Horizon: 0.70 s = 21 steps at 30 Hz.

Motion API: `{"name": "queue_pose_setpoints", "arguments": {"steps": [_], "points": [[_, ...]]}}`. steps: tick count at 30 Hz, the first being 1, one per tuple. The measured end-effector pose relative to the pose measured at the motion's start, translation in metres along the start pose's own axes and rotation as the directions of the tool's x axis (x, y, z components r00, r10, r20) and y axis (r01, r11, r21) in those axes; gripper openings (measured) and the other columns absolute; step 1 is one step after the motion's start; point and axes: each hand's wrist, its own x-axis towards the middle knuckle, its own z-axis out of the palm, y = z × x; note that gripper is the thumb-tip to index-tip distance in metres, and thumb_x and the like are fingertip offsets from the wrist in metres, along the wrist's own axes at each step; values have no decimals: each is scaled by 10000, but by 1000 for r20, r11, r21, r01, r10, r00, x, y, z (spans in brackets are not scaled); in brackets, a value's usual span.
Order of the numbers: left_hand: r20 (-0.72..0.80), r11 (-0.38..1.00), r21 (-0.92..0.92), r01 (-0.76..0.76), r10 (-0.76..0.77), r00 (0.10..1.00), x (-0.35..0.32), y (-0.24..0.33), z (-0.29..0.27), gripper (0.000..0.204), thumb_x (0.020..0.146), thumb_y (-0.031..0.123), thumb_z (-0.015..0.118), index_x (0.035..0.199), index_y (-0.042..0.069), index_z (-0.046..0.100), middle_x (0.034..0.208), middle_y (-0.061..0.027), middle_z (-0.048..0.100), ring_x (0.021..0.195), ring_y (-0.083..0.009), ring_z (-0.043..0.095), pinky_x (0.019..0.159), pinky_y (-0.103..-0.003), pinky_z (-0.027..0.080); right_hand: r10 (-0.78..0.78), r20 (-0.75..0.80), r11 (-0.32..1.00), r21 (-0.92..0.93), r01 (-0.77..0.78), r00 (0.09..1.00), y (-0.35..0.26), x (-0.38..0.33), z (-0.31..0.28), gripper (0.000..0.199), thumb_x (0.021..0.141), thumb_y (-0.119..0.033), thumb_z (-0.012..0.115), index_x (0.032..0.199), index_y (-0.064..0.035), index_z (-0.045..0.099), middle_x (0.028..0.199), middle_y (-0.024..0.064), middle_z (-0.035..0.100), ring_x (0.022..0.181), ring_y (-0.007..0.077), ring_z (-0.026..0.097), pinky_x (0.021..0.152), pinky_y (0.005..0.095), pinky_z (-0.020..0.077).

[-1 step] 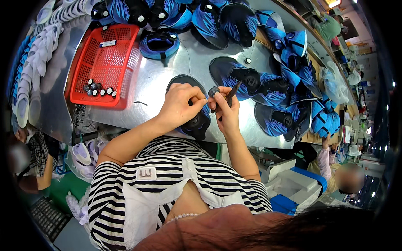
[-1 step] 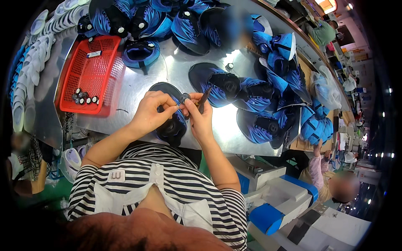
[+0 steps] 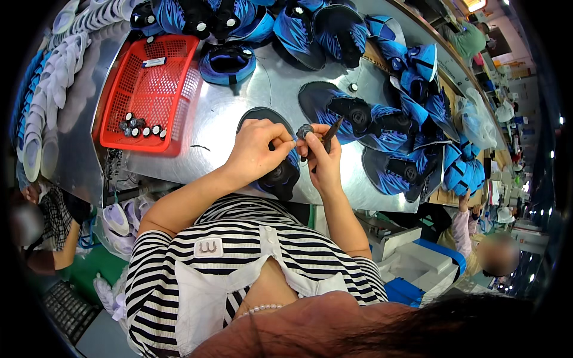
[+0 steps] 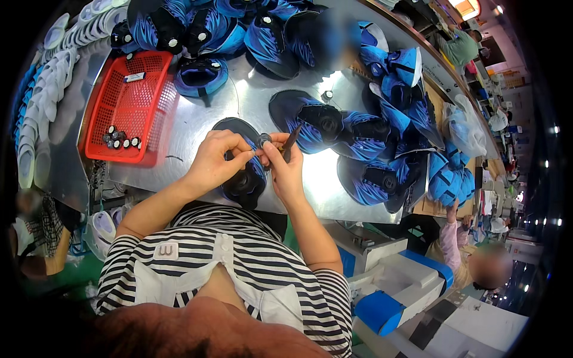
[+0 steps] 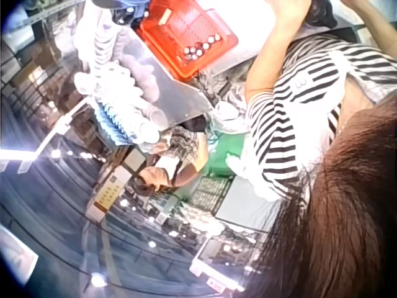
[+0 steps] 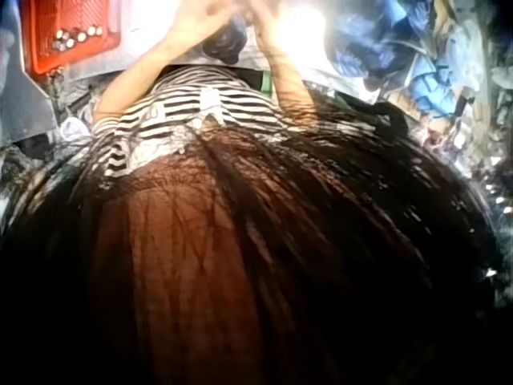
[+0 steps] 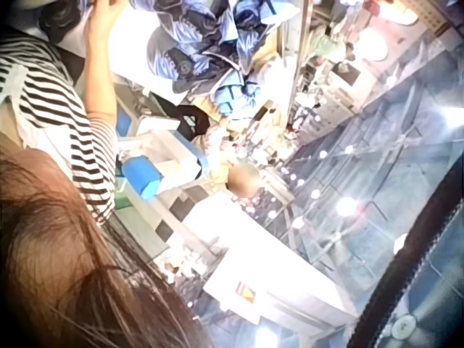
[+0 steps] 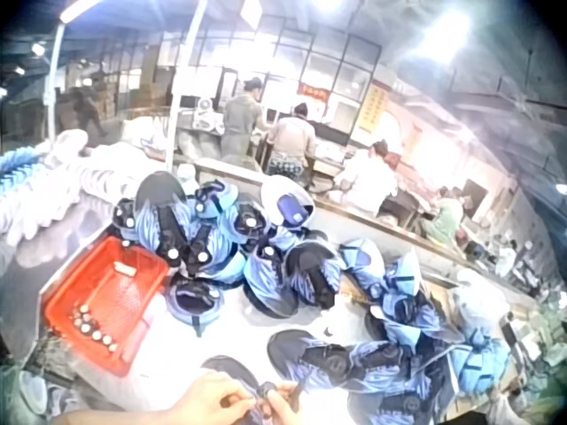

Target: The person uses a handheld tool to pull and adjust stitching or decorative elements on several blue and black shoe uppers, occasionally picking up small components from a red basket.

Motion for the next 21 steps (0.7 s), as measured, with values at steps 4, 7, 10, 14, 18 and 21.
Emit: {"name": "queue_pose_setpoints", "arguments": {"steps": [4,7,10,14,18,21], "points": [[-20,999,-37,1,-2,1000,0,-6,3,114,771,153,678,712,62,644,614,-13,619,638,-196,573,688,-344,420,3,-4,998,-59,-3,1000,-2,0,-2,221,891,-46,635,1081,23,544,851,56,600,723,108,568,723,253,489],[16,991,-109,74,-73,997,0,-7,4,115,764,146,677,709,49,647,607,-39,618,612,-212,577,616,-352,437,-8,-7,997,-81,8,1000,-2,0,-1,217,894,-52,634,1079,20,547,851,58,604,720,106,562,712,257,486],[-18,994,-109,14,-16,1000,2,-9,5,114,757,139,676,705,41,649,600,-60,616,589,-226,582,567,-357,440,7,20,992,-128,-5,1000,0,1,-4,207,901,-57,625,1079,14,544,847,76,617,712,113,558,683,263,474],[-68,997,-73,-10,5,998,2,-5,4,121,752,140,677,696,35,650,589,-69,610,577,-232,583,564,-361,441,29,0,998,49,-29,1000,-1,1,-1,160,916,-56,589,1056,12,549,830,111,627,675,140,552,647,296,458],[-67,999,-45,-18,15,998,1,-5,5,137,753,147,676,692,27,651,583,-77,604,575,-235,581,565,-366,437,4,-6,1000,20,-4,1000,1,0,-2,154,918,-55,588,1050,12,548,824,111,629,672,142,547,645,300,457],[-48,999,-52,0,-2,999,2,-6,5,152,759,153,675,685,23,649,579,-83,600,577,-236,583,569,-367,436,-27,-29,996,-87,25,999,1,-1,0,158,913,-45,594,1053,12,547,814,105,631,667,141,545,639,289,453]]}}
